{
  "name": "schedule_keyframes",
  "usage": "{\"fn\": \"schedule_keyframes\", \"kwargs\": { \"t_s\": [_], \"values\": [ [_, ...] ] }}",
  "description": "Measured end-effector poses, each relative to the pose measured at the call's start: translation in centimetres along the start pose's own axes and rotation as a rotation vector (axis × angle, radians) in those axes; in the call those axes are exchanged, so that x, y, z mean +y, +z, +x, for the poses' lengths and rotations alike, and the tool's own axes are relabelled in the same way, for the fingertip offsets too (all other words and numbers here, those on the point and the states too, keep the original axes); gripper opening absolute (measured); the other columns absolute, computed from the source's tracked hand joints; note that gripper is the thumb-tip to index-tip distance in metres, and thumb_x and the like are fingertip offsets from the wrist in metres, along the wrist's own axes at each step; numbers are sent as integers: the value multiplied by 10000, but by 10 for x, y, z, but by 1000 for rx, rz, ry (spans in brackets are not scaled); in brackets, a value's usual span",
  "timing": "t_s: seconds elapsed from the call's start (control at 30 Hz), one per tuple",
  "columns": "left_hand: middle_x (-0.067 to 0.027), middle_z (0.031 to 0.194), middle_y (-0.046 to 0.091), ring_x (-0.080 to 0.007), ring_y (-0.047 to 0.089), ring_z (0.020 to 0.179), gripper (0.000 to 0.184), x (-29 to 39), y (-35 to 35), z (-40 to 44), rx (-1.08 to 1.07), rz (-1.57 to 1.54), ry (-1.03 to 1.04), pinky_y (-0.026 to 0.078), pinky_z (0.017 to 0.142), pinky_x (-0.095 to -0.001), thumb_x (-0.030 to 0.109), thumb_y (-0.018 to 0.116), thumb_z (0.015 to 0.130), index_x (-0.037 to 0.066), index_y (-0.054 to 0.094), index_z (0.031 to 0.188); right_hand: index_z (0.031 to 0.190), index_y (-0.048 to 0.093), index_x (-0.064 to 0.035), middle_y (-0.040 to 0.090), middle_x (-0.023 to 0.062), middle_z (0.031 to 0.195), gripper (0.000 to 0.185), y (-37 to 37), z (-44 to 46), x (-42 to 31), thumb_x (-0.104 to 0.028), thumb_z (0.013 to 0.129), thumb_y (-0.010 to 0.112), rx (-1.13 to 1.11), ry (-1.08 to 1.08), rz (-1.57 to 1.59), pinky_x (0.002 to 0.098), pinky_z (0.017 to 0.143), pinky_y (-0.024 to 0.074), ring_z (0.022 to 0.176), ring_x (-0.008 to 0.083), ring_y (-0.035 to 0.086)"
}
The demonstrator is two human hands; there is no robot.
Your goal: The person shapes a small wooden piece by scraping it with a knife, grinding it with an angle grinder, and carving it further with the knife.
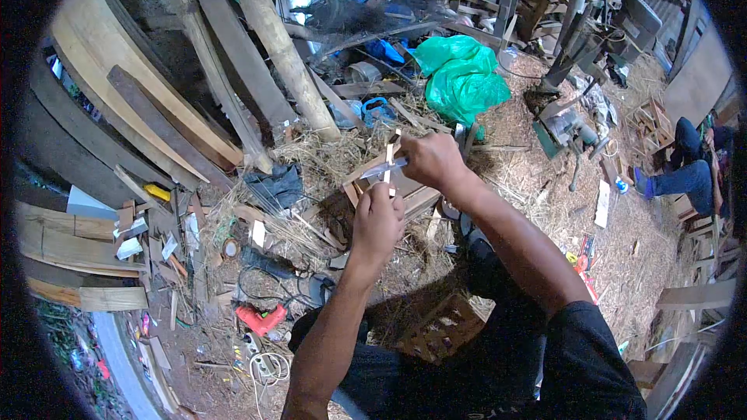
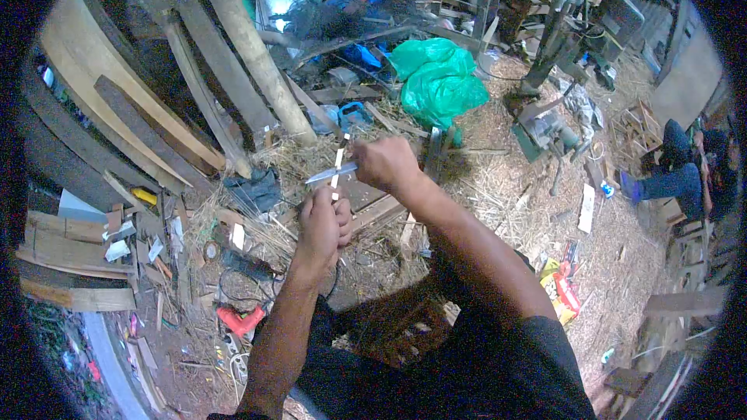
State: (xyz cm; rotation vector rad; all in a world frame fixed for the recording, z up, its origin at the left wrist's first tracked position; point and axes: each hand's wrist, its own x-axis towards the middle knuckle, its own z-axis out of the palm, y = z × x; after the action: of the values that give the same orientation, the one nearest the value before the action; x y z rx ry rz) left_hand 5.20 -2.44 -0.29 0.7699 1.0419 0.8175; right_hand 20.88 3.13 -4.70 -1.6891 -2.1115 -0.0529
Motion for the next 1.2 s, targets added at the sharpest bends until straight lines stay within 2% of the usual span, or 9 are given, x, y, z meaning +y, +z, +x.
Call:
{"fn": "schedule_keyframes", "kwargs": {
  "t_s": [0.07,0.23,0.63,0.73,0.8,0.97,1.03,1.1,1.2],
  "values": [
    [29,585,361,-72,311,434,301,4,0,-3,16,-31,-50,232,387,-247,299,380,973,107,422,746,737,639,-101,623,161,604,144,3,1,4,-244,728,628,10,20,-10,473,526,517,571,359,644],
    [55,544,306,-58,255,412,283,3,-2,-4,-43,-54,-20,189,371,-244,294,356,963,139,390,728,722,658,-110,629,169,637,116,15,5,12,-222,695,649,-40,204,-121,467,550,516,614,352,646],
    [63,513,269,-43,211,398,314,7,-11,-1,-4,19,56,142,366,-237,338,343,996,160,390,741,702,610,-93,606,165,565,306,-2,-4,-21,-385,789,644,-13,-72,125,479,504,496,528,368,629],
    [2,575,373,-101,336,433,232,-5,-18,5,33,196,152,259,382,-272,242,423,977,114,431,785,756,669,-93,627,180,644,186,-11,-3,-32,-278,746,654,-113,-7,128,480,568,514,611,380,636],
    [-54,669,438,-158,425,515,133,-18,-21,10,107,608,546,348,445,-311,146,473,943,71,451,837,753,665,-87,625,192,647,193,-9,-4,-32,-279,747,652,-107,12,151,487,576,516,618,387,637],
    [-150,840,511,-261,529,674,110,-30,-21,6,134,948,784,449,592,-395,17,554,863,-11,478,937,734,654,-73,620,202,639,191,3,-3,-22,-264,739,649,-109,194,124,497,592,514,621,395,636],
    [-162,811,533,-258,530,637,116,-38,-17,6,149,1058,1119,447,590,-418,68,537,880,-30,509,937,727,651,-64,614,206,625,185,-1,5,-7,-249,729,648,-37,152,41,493,588,512,614,395,635],
    [-167,870,535,-256,530,647,141,-43,-16,9,98,674,586,452,597,-410,-2,568,834,-36,498,952,722,648,-65,605,208,612,175,-1,2,-1,-240,715,652,-9,129,86,482,555,504,596,395,628],
    [-149,820,538,-239,519,626,134,-47,-17,16,88,333,349,441,579,-365,87,534,882,-31,496,933,706,627,-58,605,206,616,162,-1,-2,-7,-219,712,648,-31,99,99,479,551,500,598,394,626]
  ]
}}
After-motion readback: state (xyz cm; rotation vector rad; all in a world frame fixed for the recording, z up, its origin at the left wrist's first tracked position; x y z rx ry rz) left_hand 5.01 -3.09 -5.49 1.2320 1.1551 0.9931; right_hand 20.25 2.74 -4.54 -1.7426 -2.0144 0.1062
